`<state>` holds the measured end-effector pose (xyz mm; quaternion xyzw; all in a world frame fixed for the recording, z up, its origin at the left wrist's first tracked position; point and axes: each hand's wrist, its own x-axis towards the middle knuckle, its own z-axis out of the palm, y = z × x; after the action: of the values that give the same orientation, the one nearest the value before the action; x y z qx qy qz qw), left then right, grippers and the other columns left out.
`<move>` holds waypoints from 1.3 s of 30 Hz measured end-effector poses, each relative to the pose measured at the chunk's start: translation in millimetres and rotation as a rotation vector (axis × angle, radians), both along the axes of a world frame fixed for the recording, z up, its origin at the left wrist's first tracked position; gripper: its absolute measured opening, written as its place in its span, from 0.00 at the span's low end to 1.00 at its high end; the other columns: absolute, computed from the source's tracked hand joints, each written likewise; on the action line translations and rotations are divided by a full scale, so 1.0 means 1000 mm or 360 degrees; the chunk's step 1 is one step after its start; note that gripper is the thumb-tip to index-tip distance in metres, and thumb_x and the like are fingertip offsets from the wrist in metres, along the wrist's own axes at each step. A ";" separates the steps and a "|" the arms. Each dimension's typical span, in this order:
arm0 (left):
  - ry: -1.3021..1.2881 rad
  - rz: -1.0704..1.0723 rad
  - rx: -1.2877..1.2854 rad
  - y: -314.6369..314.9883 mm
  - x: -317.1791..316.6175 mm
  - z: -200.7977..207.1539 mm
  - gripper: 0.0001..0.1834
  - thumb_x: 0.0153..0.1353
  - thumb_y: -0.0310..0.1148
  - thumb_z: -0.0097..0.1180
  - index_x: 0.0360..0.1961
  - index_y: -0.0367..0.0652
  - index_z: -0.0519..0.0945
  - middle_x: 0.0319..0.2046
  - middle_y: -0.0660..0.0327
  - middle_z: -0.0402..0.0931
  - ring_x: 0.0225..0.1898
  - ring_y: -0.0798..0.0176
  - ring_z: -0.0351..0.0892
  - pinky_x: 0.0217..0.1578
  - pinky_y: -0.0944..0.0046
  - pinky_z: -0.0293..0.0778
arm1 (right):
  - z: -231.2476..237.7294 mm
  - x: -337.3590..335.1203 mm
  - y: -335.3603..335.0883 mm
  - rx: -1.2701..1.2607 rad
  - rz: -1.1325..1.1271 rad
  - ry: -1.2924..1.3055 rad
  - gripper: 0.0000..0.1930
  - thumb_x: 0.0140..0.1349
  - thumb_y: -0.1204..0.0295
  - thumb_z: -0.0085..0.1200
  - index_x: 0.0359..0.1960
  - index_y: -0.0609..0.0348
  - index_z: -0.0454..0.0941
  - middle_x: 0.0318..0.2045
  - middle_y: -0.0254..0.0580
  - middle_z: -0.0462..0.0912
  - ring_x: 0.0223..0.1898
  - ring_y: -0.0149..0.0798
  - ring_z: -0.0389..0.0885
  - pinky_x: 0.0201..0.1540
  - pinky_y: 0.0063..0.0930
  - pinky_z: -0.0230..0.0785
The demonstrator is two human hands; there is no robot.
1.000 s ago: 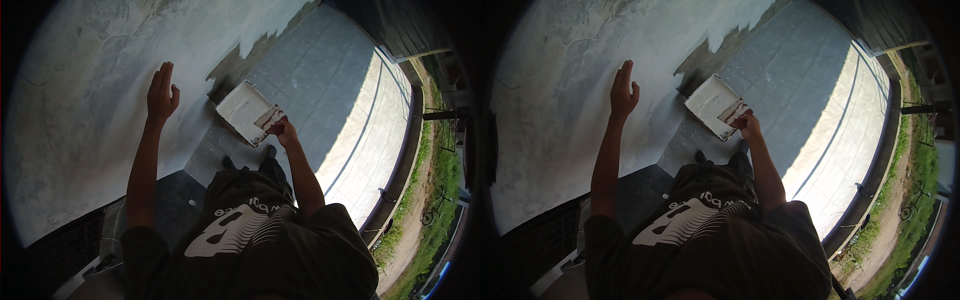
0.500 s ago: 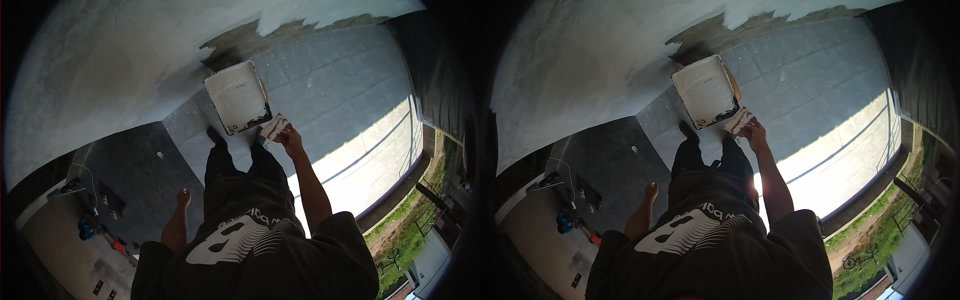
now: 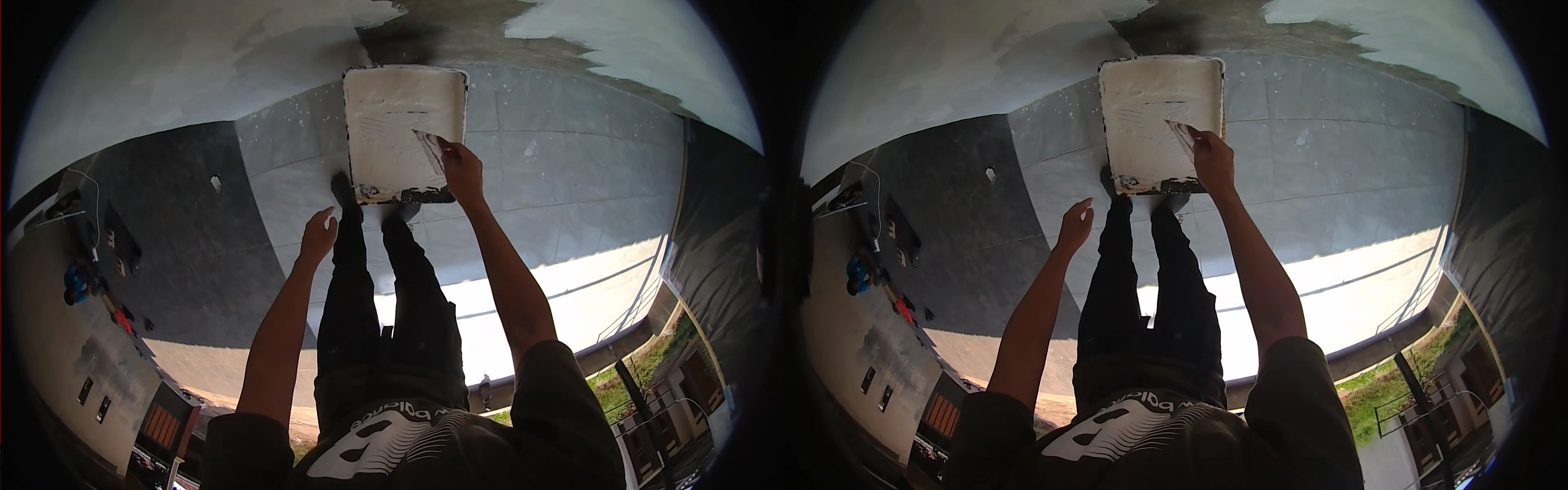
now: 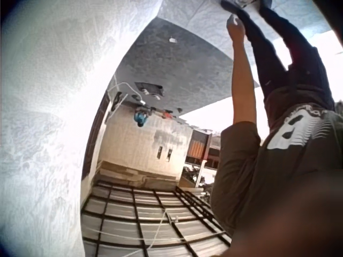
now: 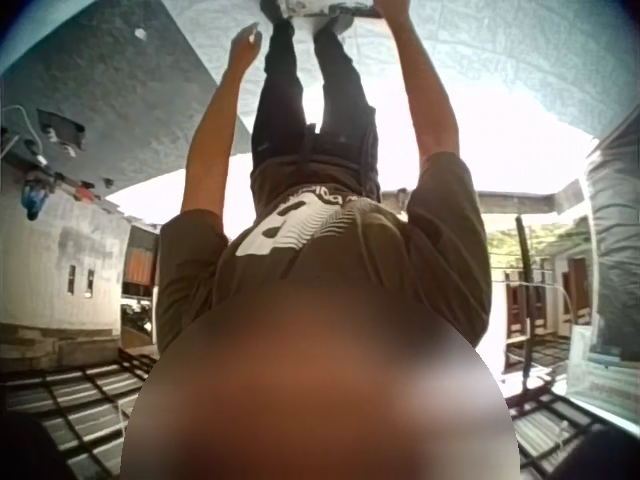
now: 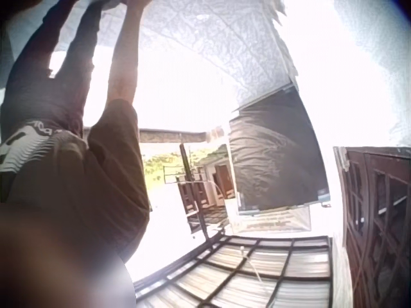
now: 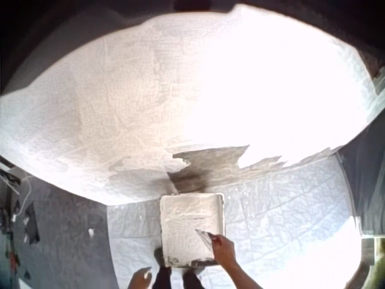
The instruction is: Applying putty or spackle to cracks in an exterior wall using a putty knife.
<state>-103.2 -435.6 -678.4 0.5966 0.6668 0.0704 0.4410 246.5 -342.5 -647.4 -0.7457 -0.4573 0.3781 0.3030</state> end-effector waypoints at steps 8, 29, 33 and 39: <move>-0.0211 0.0332 0.0225 0.063 0.075 -0.046 0.23 0.66 0.30 0.51 0.61 0.34 0.73 0.56 0.43 0.75 0.56 0.44 0.77 0.57 0.54 0.72 | -0.022 -0.023 0.063 0.0260 0.0546 -0.0412 0.10 0.63 0.78 0.51 0.44 0.59 0.82 0.35 0.55 0.84 0.40 0.58 0.83 0.44 0.45 0.75; -0.0563 0.0683 0.0167 0.105 0.089 -0.052 0.19 0.70 0.31 0.46 0.59 0.38 0.77 0.45 0.44 0.83 0.47 0.52 0.85 0.50 0.59 0.77 | -0.049 -0.071 0.086 0.0462 0.0985 -0.0763 0.16 0.54 0.82 0.48 0.41 0.53 0.83 0.34 0.47 0.85 0.38 0.50 0.82 0.45 0.44 0.72; -0.0654 0.0731 0.0144 0.103 0.089 -0.054 0.20 0.70 0.33 0.45 0.60 0.39 0.77 0.45 0.46 0.84 0.47 0.55 0.85 0.49 0.63 0.76 | -0.045 -0.072 0.075 0.0217 0.0866 -0.0571 0.13 0.55 0.81 0.50 0.41 0.58 0.82 0.34 0.51 0.85 0.39 0.53 0.84 0.44 0.44 0.75; -0.0755 0.0718 0.0176 0.104 0.091 -0.058 0.21 0.72 0.34 0.43 0.62 0.39 0.75 0.49 0.48 0.82 0.51 0.58 0.82 0.53 0.65 0.72 | -0.070 -0.032 0.071 -0.0214 -0.0066 -0.0291 0.15 0.53 0.74 0.61 0.43 0.64 0.80 0.38 0.57 0.85 0.42 0.57 0.85 0.46 0.43 0.76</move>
<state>-12.2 -331.4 -736.7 0.4240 0.6560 0.3394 0.5241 214.2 -271.6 -717.6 -0.8051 -0.4411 0.3320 0.2170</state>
